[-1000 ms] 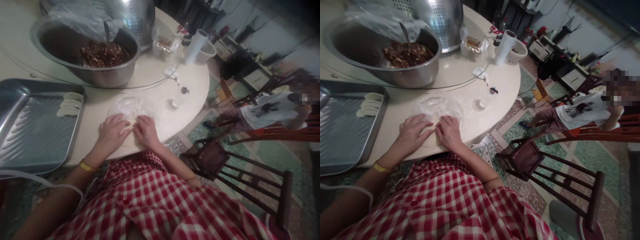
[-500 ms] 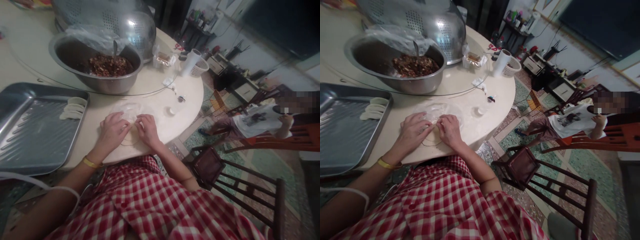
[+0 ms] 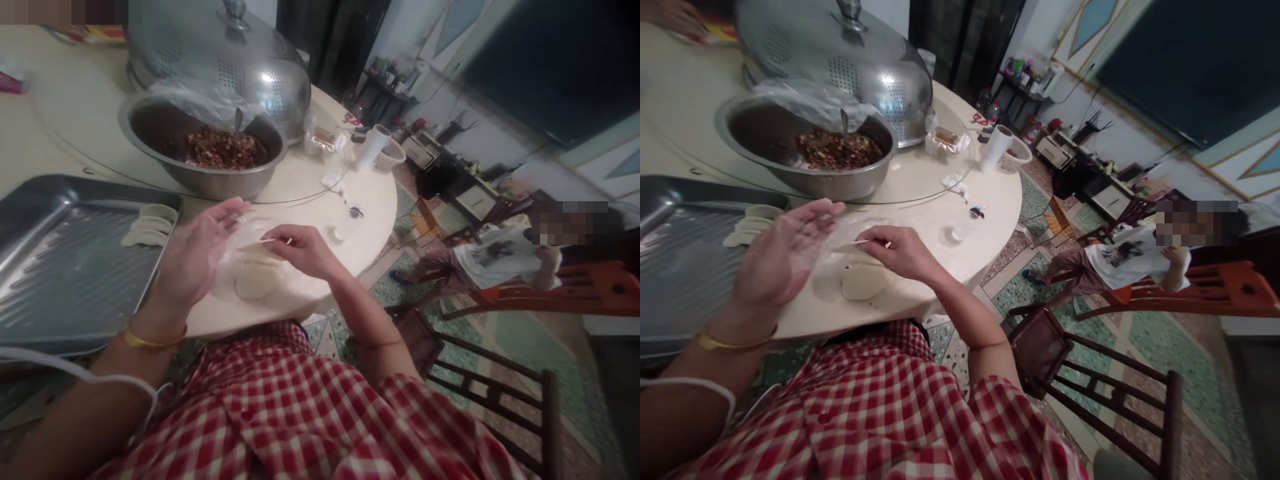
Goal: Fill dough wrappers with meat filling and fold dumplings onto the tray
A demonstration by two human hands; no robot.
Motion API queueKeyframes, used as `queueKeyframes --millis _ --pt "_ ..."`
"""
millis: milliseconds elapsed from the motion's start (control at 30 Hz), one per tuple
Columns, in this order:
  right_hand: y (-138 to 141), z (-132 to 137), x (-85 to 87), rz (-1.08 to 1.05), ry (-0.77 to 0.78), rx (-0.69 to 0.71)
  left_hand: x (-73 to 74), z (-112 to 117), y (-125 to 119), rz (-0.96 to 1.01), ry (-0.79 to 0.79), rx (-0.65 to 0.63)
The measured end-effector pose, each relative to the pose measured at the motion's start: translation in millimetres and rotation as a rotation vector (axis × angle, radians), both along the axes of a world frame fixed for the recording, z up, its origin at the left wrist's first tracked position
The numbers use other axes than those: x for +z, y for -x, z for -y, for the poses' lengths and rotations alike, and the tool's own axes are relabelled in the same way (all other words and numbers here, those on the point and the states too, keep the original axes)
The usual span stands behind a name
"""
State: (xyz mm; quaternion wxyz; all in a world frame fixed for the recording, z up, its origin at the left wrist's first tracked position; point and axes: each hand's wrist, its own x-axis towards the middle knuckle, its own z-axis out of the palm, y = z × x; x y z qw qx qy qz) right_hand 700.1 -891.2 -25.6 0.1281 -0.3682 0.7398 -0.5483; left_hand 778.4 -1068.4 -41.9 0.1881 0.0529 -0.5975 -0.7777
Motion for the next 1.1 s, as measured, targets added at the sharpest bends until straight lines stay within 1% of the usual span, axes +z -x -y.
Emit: queueKeyframes --millis 33,67,100,133,167,233,333,400,500,567,667,767,833,900,967,1033,1100 --pt "4 2 11.2 0.045 0.009 0.051 4.2 -3 5 0.067 -0.241 -0.067" --pt "8 4 20.6 0.101 0.011 0.094 7.2 -8 9 0.144 -0.445 -0.120" --pt "12 8 27.9 0.162 0.006 0.119 9.2 -12 13 0.216 -0.609 -0.154" --pt "17 13 32.8 0.210 -0.014 0.119 10.4 -17 17 0.268 -0.742 -0.171" --pt "21 18 35.7 0.232 -0.051 0.094 11.1 -22 19 0.295 -0.840 -0.165" --pt "30 26 37.0 0.170 -0.163 0.008 11.5 -30 22 0.284 -0.957 -0.148" --pt "39 29 38.3 -0.090 -0.299 -0.073 12.3 -34 23 0.221 -1.047 -0.187" --pt "45 26 44.4 -0.232 -0.312 -0.118 14.0 -32 23 0.197 -1.063 -0.210" --pt "59 23 62.0 -0.353 -0.281 -0.219 18.0 -29 23 0.172 -1.004 -0.234" --pt "72 27 76.2 -0.419 -0.278 -0.249 20.0 -27 24 0.168 -1.002 -0.238" --pt "98 47 95.0 -0.557 -0.334 -0.262 17.1 -23 25 0.185 -1.074 -0.232" --pt "130 77 103.4 -0.677 -0.474 -0.288 7.4 -18 25 0.115 -1.167 -0.283" --pt "151 98 100.9 -0.676 -0.579 -0.255 0.7 -15 22 0.041 -1.227 -0.324" --pt "170 116 92.7 -0.639 -0.637 -0.178 -3.9 -12 18 0.010 -1.292 -0.318" --pt "183 132 81.6 -0.620 -0.638 -0.111 -5.8 -10 14 0.011 -1.338 -0.282" --pt "188 145 71.2 -0.623 -0.625 -0.055 -5.9 -10 10 -0.010 -1.355 -0.264" --pt "189 154 64.9 -0.652 -0.619 -0.003 -5.5 -10 7 -0.043 -1.377 -0.299"
